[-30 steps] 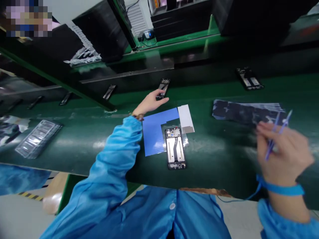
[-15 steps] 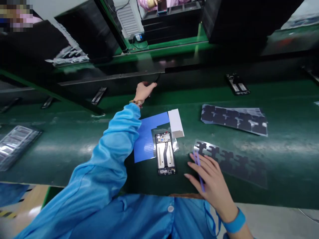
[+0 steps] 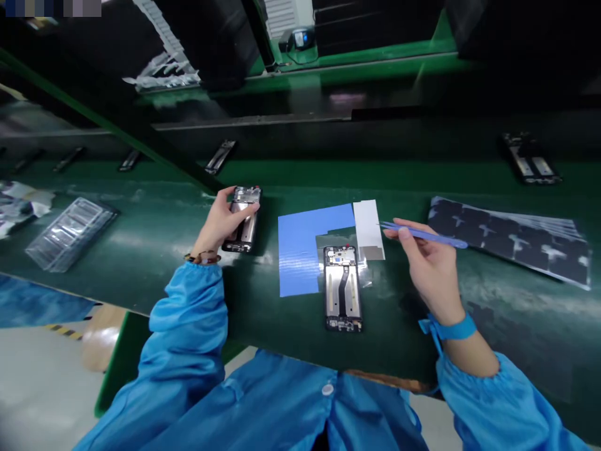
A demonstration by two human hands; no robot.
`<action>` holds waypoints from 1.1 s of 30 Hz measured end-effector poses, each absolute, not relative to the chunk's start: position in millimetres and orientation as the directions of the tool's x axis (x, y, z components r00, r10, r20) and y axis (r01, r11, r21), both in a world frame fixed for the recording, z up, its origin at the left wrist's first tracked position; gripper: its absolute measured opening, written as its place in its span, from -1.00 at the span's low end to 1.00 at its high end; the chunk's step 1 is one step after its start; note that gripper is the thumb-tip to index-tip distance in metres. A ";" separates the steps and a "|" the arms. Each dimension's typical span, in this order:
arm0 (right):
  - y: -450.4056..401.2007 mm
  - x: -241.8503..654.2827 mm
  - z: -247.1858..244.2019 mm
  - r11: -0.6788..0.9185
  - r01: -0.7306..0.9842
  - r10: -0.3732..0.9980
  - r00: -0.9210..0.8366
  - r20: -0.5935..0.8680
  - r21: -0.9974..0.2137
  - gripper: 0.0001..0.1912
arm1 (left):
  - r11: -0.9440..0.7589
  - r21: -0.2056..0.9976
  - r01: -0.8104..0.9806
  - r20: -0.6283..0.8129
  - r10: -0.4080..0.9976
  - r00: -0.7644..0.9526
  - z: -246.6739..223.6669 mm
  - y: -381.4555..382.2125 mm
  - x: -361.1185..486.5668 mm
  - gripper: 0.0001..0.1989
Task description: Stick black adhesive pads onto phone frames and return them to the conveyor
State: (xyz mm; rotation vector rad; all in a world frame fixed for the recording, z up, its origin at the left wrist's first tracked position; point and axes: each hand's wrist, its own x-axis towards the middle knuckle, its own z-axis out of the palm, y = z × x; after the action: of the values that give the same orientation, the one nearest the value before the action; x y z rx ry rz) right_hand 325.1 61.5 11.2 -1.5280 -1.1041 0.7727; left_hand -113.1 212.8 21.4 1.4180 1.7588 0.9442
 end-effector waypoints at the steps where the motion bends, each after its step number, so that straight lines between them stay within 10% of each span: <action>1: 63.7 329.6 3.7 -0.047 0.262 0.924 0.378 0.058 -0.964 -0.50 | 0.142 0.803 0.579 -0.028 0.979 -0.202 18.2 212.8 -126.1 -0.12; 8: 55.4 351.5 -18.4 -0.107 0.308 0.889 0.456 0.048 -0.945 -0.49 | 0.238 0.390 0.890 0.012 0.965 -0.263 20.6 211.8 -160.0 -0.27; 12: 59.1 351.1 -21.9 -0.071 0.182 0.857 0.515 0.033 -0.981 -0.38 | -0.199 0.405 0.892 0.317 0.946 0.067 23.8 195.1 -105.0 -0.46; 19: 61.6 353.9 -27.3 -0.094 0.244 0.834 0.548 0.058 -0.965 -0.51 | -0.898 0.276 0.342 0.272 0.415 0.868 11.3 122.0 61.4 -0.64; 33: 59.5 346.6 -20.4 -0.066 0.216 0.884 0.465 0.044 -0.974 -0.50 | -0.931 0.139 0.337 0.240 0.362 0.901 6.0 108.9 100.3 -0.44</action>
State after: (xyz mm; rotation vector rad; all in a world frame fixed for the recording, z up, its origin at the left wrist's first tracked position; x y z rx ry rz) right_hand 346.6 59.5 -20.4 -1.5717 -0.9870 0.7308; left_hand 100.3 108.9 6.0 2.9705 0.5473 0.4031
